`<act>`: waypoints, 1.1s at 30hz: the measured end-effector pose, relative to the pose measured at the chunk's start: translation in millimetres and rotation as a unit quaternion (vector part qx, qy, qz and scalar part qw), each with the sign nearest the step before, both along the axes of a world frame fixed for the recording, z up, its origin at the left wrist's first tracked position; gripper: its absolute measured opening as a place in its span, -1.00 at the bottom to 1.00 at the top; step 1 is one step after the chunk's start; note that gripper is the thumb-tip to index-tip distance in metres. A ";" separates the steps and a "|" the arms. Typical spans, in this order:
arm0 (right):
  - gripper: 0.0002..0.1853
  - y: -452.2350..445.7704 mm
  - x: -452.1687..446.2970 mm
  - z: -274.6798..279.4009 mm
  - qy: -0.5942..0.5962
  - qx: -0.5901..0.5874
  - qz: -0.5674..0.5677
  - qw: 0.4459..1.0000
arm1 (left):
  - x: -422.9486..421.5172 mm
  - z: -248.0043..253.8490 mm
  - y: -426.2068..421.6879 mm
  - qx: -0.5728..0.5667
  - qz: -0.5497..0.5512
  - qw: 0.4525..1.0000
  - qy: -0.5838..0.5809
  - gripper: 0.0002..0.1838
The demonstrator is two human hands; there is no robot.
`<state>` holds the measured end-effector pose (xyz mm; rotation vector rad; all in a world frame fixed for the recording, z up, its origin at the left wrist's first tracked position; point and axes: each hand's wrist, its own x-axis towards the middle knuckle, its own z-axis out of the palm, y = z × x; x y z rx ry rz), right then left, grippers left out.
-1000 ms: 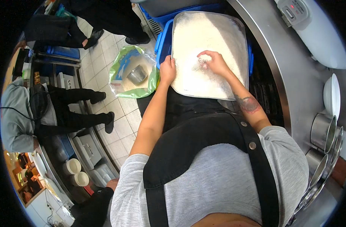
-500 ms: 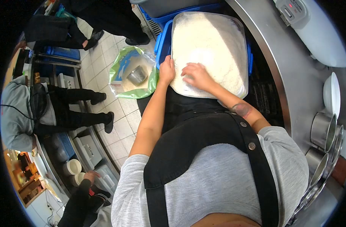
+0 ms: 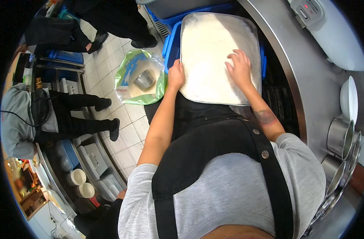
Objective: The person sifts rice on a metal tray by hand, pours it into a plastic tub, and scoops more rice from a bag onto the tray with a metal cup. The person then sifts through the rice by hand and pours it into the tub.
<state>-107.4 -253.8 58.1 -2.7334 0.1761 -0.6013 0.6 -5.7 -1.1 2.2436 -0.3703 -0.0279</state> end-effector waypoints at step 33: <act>-0.74 27.0 -15.2 -29.2 0.095 0.103 0.270 0.953 | 0.3 -0.1 1.1 -0.001 -0.014 1.000 -0.010 -0.74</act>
